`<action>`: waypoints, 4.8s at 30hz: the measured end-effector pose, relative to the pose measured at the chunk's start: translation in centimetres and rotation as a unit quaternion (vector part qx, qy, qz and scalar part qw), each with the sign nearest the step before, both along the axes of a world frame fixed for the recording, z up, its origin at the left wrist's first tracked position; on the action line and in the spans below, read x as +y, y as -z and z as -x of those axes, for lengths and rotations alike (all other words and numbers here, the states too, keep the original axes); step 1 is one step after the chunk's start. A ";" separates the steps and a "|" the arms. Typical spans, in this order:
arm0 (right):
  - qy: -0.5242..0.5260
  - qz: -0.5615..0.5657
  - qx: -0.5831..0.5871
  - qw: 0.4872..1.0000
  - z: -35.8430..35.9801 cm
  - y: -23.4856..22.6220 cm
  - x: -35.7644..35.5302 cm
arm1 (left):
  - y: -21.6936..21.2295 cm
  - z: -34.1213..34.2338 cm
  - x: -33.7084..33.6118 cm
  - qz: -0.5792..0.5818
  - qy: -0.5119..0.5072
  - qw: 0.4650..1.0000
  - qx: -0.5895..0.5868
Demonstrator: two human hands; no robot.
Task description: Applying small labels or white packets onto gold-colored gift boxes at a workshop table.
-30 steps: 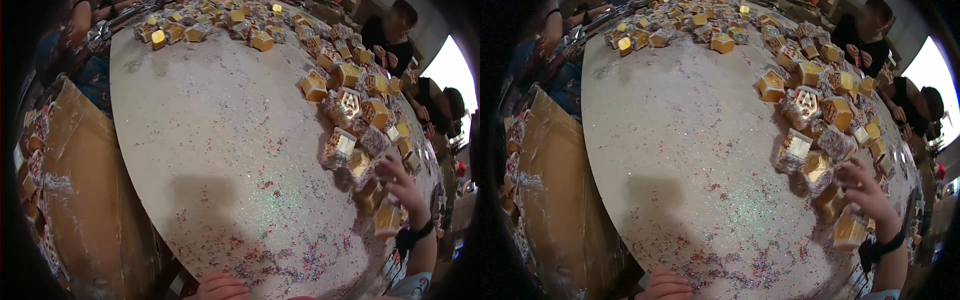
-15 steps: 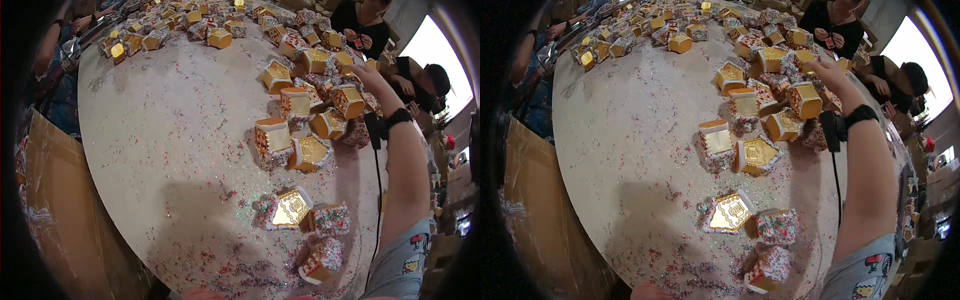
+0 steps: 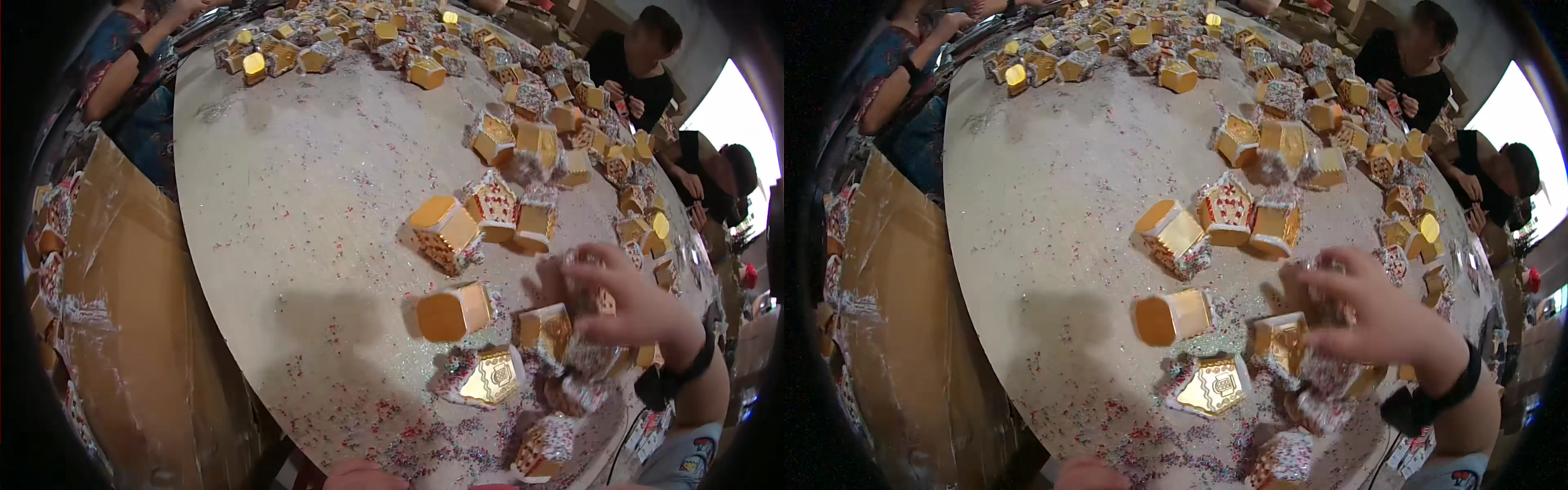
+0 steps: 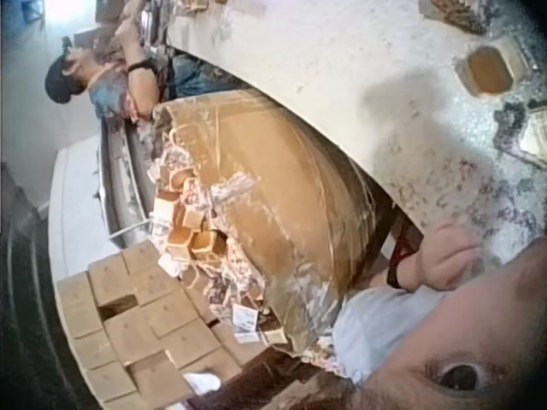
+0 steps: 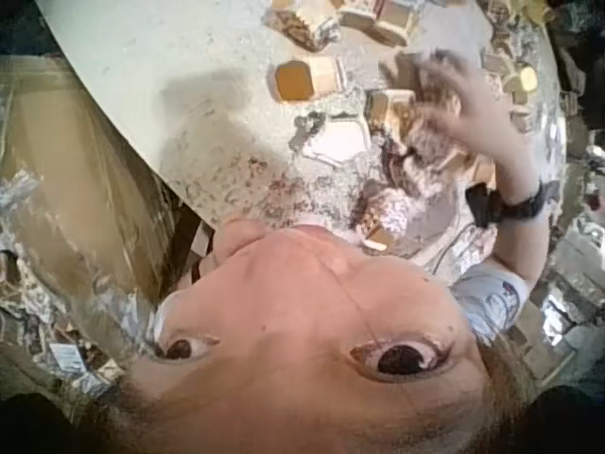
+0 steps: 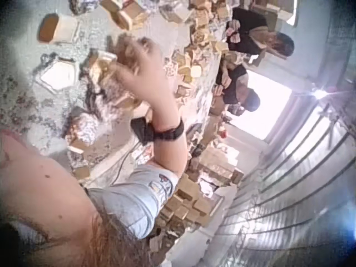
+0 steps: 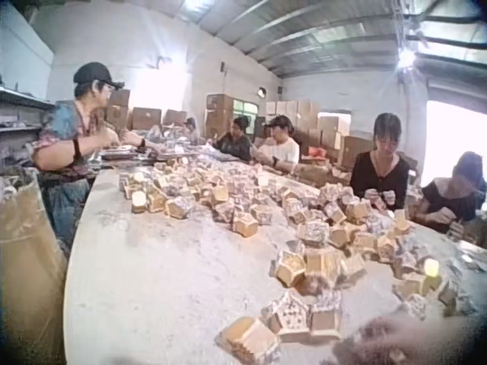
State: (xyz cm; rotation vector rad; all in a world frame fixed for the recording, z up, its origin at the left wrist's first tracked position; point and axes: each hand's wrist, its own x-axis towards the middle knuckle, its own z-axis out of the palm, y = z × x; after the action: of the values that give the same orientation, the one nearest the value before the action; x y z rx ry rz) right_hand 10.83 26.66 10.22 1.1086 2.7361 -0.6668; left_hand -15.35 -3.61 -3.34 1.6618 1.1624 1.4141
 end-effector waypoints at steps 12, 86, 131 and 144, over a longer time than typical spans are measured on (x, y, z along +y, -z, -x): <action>0.659 -0.099 -0.167 0.726 -32.7 4.5 -0.9 | -1.3 0.0 2.7 -0.088 -0.016 0.987 0.137; 0.256 -0.073 -0.057 0.962 -10.8 -3.7 -8.0 | -0.5 -0.6 -0.1 -0.043 -0.132 0.981 0.137; 0.468 -0.274 -0.062 0.838 -10.2 8.5 -48.4 | -1.8 -2.4 0.3 -0.254 0.113 0.934 0.223; 0.576 -0.447 -0.049 0.683 -9.4 16.5 -55.8 | -19.3 -1.2 -7.9 -0.420 0.408 0.771 -0.248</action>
State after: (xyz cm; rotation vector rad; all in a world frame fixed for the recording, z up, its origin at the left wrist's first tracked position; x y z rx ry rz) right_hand 20.27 -29.12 -6.24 2.9308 1.8226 0.8670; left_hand -14.18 -11.46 15.93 1.7771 -0.5926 1.6492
